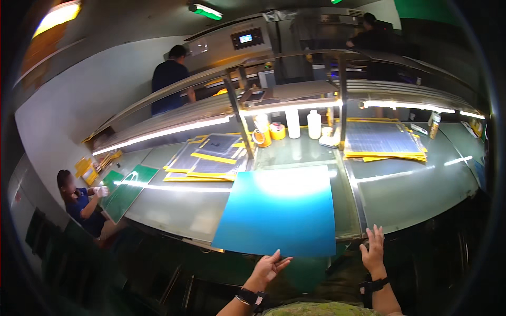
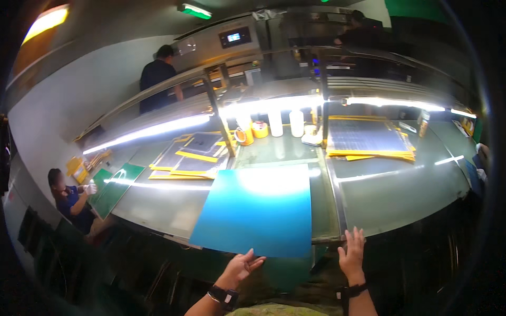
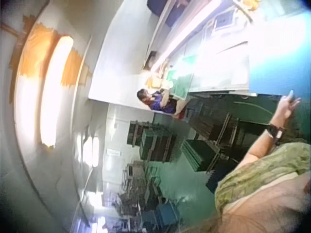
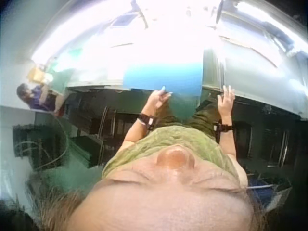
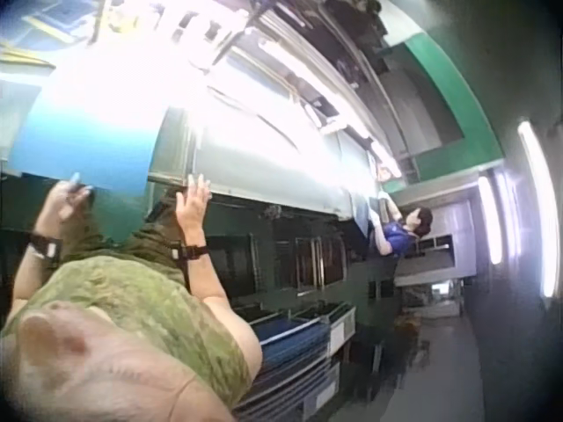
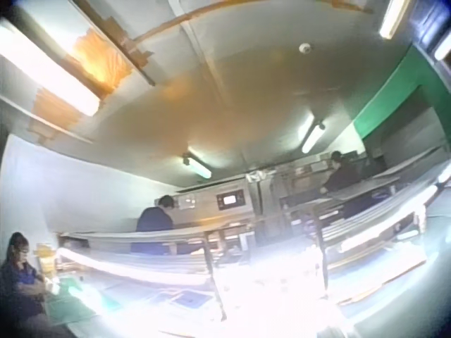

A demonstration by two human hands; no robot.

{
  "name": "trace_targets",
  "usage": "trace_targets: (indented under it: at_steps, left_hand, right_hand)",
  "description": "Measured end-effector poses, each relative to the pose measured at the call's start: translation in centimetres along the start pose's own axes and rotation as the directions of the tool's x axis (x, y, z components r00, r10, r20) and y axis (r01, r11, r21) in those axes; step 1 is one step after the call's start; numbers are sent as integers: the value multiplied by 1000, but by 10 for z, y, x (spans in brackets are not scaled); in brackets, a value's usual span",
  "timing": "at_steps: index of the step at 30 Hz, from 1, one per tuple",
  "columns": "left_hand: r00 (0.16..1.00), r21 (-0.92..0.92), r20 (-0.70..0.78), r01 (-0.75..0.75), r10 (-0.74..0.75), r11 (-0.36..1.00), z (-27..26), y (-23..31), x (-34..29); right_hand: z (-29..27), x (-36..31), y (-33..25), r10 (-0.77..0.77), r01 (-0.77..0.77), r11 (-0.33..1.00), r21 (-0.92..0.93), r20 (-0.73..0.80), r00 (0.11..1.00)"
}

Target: Processing and organizing material sheets on an inspection table and placing them into storage racks.

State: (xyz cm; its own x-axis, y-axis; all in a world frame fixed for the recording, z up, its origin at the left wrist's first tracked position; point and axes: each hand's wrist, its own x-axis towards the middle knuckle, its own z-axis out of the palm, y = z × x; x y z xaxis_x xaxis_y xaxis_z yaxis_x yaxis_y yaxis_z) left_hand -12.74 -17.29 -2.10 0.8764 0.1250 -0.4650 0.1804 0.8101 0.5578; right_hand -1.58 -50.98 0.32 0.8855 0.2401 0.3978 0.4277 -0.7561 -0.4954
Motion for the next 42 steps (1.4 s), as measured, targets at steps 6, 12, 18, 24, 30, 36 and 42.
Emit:
trace_targets:
  at_steps: [6,12,18,24,30,36,42]
  left_hand:
    - [998,-25,5,62,-62,998,17,-47,30]
    - [993,43,60,102,-104,994,41,-51,37]
    - [993,763,79,-1,-91,646,1,-35,13]
    - [919,980,70,-136,388,145,-48,33,-34]
    - [455,976,206,-153,866,-151,-53,111,-24]
    - [755,823,69,326,652,-465,-86,134,1]
    - [800,777,104,305,590,-550,-75,136,26]
  right_hand:
    - [-27,-36,55,187,-188,982,-21,-44,981]
    - [-36,-45,70,250,-252,967,-21,-88,964]
    - [-51,-1,97,123,-134,990,-48,-194,973]
    - [-51,53,145,85,-104,993,-53,-275,958]
    - [-17,67,152,86,-165,897,-411,-204,975]
    - [-7,68,151,70,-149,901,-408,-203,977]
    - [-22,52,157,-12,-144,864,-482,-307,952]
